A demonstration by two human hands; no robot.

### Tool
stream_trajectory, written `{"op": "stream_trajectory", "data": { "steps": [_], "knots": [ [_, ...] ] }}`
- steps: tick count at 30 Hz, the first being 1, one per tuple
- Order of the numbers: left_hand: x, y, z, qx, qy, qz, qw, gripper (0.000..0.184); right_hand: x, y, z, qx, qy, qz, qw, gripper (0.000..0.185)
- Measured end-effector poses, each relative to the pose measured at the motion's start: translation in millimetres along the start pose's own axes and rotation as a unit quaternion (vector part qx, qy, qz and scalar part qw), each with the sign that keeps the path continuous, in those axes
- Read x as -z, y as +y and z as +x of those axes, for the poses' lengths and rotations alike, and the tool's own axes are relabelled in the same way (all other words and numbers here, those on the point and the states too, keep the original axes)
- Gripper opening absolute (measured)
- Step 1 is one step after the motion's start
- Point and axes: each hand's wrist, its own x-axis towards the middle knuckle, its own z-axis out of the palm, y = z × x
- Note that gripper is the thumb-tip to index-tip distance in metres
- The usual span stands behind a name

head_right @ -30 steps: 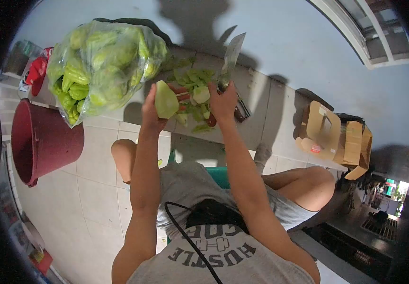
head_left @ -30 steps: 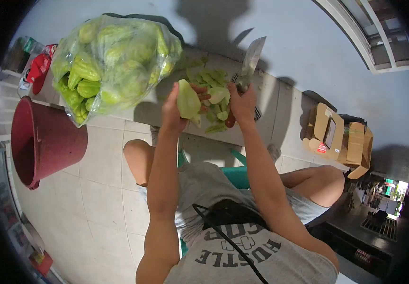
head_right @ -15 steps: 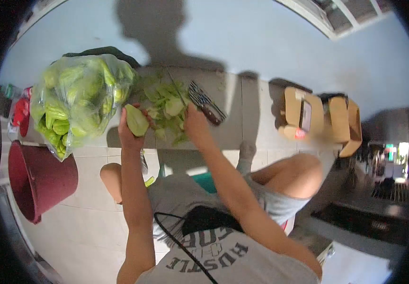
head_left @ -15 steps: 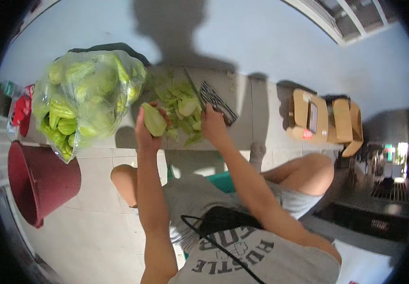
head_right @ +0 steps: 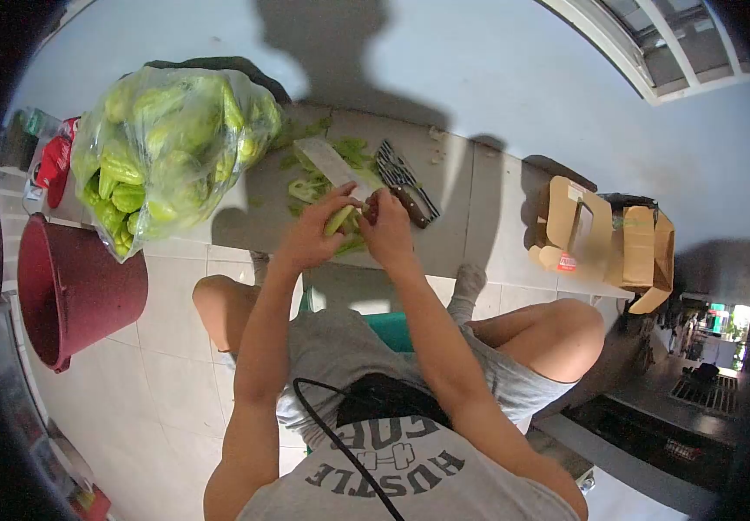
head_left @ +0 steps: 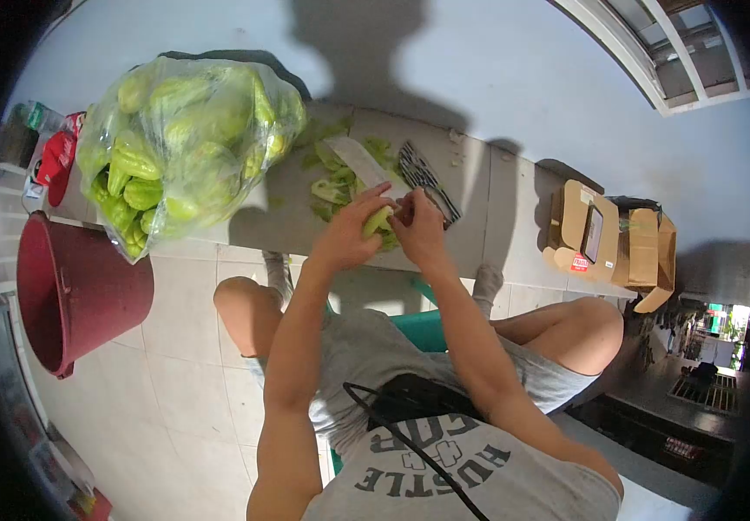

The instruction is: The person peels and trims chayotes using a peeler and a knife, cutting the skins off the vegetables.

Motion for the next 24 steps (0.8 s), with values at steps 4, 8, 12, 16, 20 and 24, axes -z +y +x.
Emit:
{"op": "stream_trajectory", "data": {
  "steps": [4, 8, 12, 16, 20, 24],
  "knots": [
    [-1.8, -2.5, 0.6, 0.021, -0.093, -0.043, 0.994, 0.054, 1.9, -0.6, -5.2, 0.009, 0.028, -0.008, 1.0, 0.029],
    [-6.8, -4.5, -1.1, 0.041, -0.138, -0.037, 0.989, 0.056, -3.3, 12.5, -5.0, -0.01, 0.063, 0.022, 0.998, 0.03],
    [-5.0, -20.7, 1.7, -0.029, -0.054, 0.032, 0.998, 0.057, 6.2, 9.6, -11.4, -0.034, 0.056, 0.053, 0.996, 0.032],
    [10.5, -45.2, 19.3, 0.105, 0.006, 0.183, 0.978, 0.056, 15.3, 20.4, -18.2, -0.065, 0.039, 0.016, 0.997, 0.034],
    [32.7, -42.2, 24.6, 0.179, 0.149, -0.311, 0.922, 0.051, 26.6, 22.3, -22.4, -0.091, 0.057, 0.042, 0.993, 0.032],
    [51.1, -26.4, 16.0, 0.133, 0.125, -0.672, 0.717, 0.045, 21.4, 30.5, -22.4, -0.067, 0.07, 0.051, 0.994, 0.031]
  ]
}}
